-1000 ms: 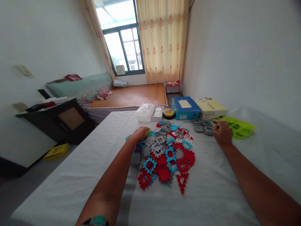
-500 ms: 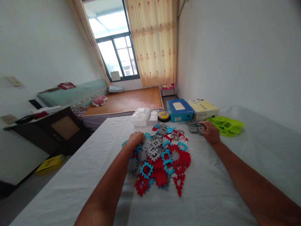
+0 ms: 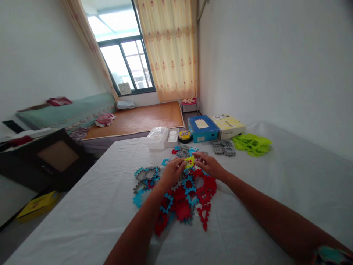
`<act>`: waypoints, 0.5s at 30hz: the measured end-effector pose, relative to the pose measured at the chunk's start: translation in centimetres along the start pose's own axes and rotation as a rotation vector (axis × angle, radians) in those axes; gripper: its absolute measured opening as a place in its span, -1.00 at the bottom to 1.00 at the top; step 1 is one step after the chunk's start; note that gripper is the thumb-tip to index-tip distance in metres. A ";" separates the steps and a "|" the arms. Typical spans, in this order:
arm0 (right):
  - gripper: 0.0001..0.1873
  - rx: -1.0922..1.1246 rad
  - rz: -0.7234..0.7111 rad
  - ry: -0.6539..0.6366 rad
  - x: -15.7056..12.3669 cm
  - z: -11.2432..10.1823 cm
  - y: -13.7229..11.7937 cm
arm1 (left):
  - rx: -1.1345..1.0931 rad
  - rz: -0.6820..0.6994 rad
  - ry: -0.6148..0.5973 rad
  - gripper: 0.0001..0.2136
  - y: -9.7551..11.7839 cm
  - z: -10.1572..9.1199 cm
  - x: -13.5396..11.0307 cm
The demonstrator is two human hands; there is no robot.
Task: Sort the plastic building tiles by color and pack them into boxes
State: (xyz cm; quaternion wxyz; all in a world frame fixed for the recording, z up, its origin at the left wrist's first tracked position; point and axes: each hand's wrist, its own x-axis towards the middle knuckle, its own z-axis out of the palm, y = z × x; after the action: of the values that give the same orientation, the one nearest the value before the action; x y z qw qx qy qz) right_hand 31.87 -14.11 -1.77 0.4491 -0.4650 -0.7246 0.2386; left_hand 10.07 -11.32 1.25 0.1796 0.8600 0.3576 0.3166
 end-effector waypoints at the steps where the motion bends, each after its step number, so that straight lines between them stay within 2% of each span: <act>1: -0.58 0.027 0.001 -0.029 -0.1 0.4 -0.2 | -0.042 0.000 0.000 -0.69 0.3 0.7 -0.3; 4: -0.65 0.080 0.016 -0.027 0.4 0.1 0.9 | -0.137 -0.025 0.018 -0.71 0.5 2.0 -0.9; 6: -0.65 0.077 0.065 0.101 1.1 -1.8 3.0 | -0.168 -0.044 0.019 -0.71 0.2 2.1 -1.2; 8: -0.60 0.011 0.163 0.347 1.7 -5.1 6.0 | -0.166 -0.035 0.012 -0.70 -0.2 2.0 -1.4; 11: -0.56 -0.180 0.290 0.756 1.1 -11.5 11.1 | -0.129 0.014 0.007 -0.75 -1.0 1.9 -1.7; 13: -0.57 -0.285 0.378 0.958 -0.5 -15.5 14.2 | -0.101 0.041 0.013 -0.77 -1.5 2.0 -1.8; 15: -0.59 -0.385 0.440 1.104 -2.4 -18.4 16.5 | -0.053 0.059 0.014 -0.77 -1.7 2.3 -1.8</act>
State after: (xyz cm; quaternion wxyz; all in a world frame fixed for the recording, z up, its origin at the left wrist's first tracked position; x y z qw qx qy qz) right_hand 55.90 -10.04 -6.50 0.6060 -0.7307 -0.3028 -0.0848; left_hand 9.71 -11.67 -2.10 0.1904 0.8628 0.3247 0.3374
